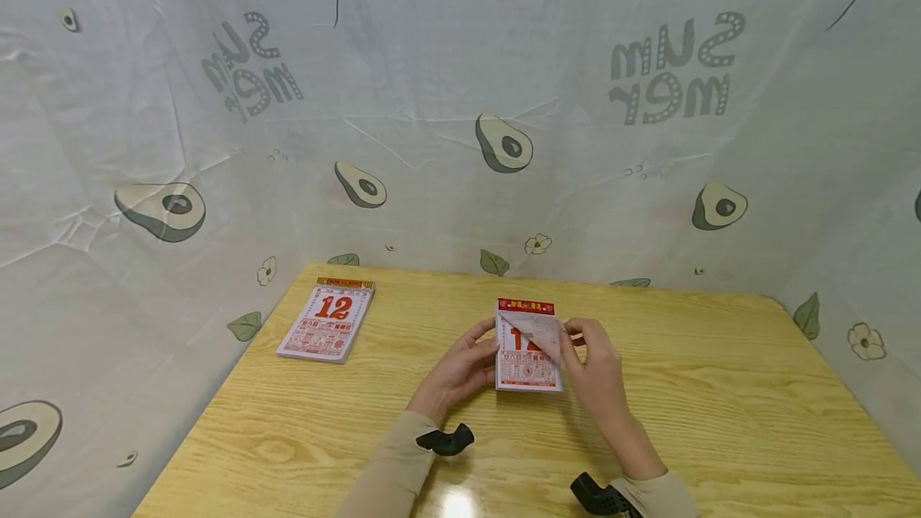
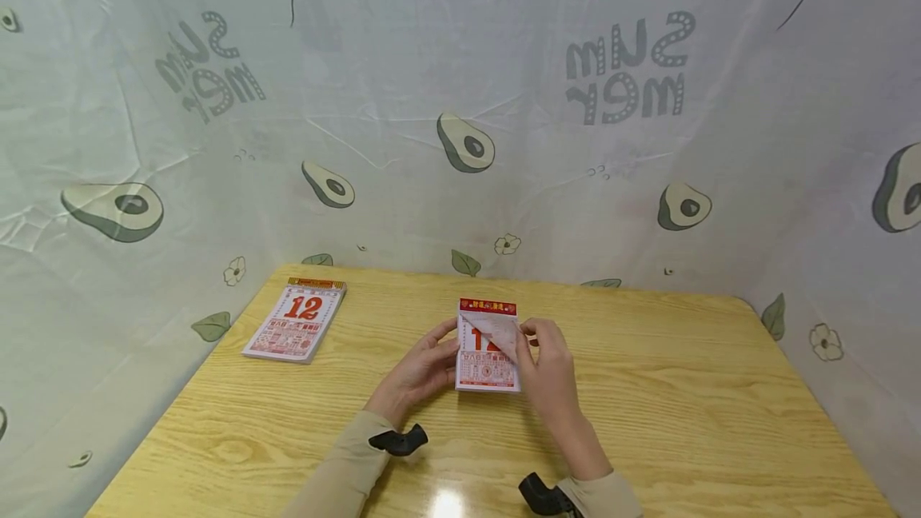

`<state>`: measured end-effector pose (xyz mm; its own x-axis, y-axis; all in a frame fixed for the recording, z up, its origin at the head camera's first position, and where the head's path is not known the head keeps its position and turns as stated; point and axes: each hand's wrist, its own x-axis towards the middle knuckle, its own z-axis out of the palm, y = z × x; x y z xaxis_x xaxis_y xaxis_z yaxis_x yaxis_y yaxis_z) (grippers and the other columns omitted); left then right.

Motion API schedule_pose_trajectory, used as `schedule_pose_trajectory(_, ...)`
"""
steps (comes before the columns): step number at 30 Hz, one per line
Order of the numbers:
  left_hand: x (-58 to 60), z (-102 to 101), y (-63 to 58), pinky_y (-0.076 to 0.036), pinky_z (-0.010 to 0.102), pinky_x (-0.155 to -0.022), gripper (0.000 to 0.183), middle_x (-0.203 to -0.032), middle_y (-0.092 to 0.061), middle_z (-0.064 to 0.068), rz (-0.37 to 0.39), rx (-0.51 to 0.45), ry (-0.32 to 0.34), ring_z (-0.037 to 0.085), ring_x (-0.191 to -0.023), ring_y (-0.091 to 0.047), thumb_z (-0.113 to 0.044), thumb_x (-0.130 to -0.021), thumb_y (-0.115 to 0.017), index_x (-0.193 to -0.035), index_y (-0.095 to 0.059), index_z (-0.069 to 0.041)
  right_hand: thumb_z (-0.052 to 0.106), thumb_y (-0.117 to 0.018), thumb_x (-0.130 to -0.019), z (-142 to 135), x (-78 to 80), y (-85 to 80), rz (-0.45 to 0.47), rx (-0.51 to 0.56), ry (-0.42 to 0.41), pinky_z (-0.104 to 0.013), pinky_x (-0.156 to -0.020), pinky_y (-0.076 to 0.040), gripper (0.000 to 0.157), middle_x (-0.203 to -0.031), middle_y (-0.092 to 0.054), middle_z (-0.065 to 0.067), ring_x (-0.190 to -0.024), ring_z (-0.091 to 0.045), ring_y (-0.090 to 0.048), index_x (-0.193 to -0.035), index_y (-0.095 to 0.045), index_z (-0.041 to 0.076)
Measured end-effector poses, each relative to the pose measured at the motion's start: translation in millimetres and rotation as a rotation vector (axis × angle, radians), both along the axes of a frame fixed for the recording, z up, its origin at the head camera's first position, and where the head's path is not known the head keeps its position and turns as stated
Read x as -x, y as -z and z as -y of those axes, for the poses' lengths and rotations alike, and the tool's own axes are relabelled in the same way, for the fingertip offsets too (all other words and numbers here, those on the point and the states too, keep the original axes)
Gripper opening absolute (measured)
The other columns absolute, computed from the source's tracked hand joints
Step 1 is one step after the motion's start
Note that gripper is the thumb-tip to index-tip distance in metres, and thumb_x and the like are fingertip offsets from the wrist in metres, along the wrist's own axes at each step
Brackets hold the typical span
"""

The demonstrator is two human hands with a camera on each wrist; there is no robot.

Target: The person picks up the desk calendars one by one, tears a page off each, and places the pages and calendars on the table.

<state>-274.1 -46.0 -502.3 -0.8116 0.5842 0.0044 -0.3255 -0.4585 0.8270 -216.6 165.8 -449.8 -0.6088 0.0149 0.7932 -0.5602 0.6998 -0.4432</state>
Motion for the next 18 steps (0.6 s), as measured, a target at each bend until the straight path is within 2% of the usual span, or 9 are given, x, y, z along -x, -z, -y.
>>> schedule_pose_trajectory(3,-0.4,-0.3,-0.4,-0.054,0.036,-0.084,0.044,-0.118,-0.066,0.0,-0.01,-0.001,-0.005,0.017,-0.106,-0.062,-0.006,-0.103,-0.041,-0.145,-0.038,-0.018,-0.008,-0.069,-0.083,-1.5,1.3,0.7,-0.001,-0.005,0.006,-0.021,-0.07,-0.051,0.013,-0.089,-0.064,-0.013,-0.082,-0.023,-0.063,-0.092,-0.061,-0.003)
schedule_pose_trajectory(6,-1.0,-0.8,-0.3,-0.054,0.036,-0.084,0.044,-0.118,-0.066,0.001,-0.006,0.007,-0.018,0.018,-0.106,-0.062,-0.006,-0.103,-0.042,-0.145,-0.038,-0.018,-0.009,-0.069,-0.083,-3.4,2.5,1.7,-0.003,0.003,-0.002,-0.025,-0.069,-0.052,0.013,-0.088,-0.064,-0.013,-0.081,-0.023,-0.062,-0.091,-0.061,-0.003)
schedule_pose_trajectory(12,-1.3,-2.1,-0.4,-0.055,0.035,-0.083,0.046,-0.118,-0.066,0.002,0.01,0.034,-0.045,0.018,-0.106,-0.062,-0.004,-0.103,-0.042,-0.147,-0.038,-0.017,-0.009,-0.069,-0.082,-5.6,3.0,2.2,0.004,0.015,-0.005,-0.021,-0.069,-0.051,0.013,-0.088,-0.064,-0.012,-0.08,-0.022,-0.062,-0.09,-0.062,-0.003)
schedule_pose_trajectory(16,-1.6,-2.7,-2.9,-0.055,0.035,-0.083,0.047,-0.118,-0.067,0.002,0.02,0.026,-0.059,0.018,-0.105,-0.064,-0.004,-0.102,-0.044,-0.147,-0.038,-0.016,-0.007,-0.069,-0.084,-6.6,2.9,1.0,0.023,0.023,0.011,-0.01,-0.072,-0.046,0.011,-0.089,-0.064,-0.013,-0.08,-0.023,-0.063,-0.091,-0.062,-0.003)
schedule_pose_trajectory(18,-1.9,-2.8,-3.7,-0.055,0.035,-0.082,0.047,-0.116,-0.068,0.002,0.017,0.027,-0.063,0.018,-0.104,-0.064,-0.004,-0.102,-0.045,-0.147,-0.037,-0.015,-0.006,-0.069,-0.084,-7.4,2.9,0.9,0.028,0.025,0.019,-0.01,-0.071,-0.047,0.011,-0.088,-0.064,-0.013,-0.079,-0.023,-0.063,-0.091,-0.062,-0.002)
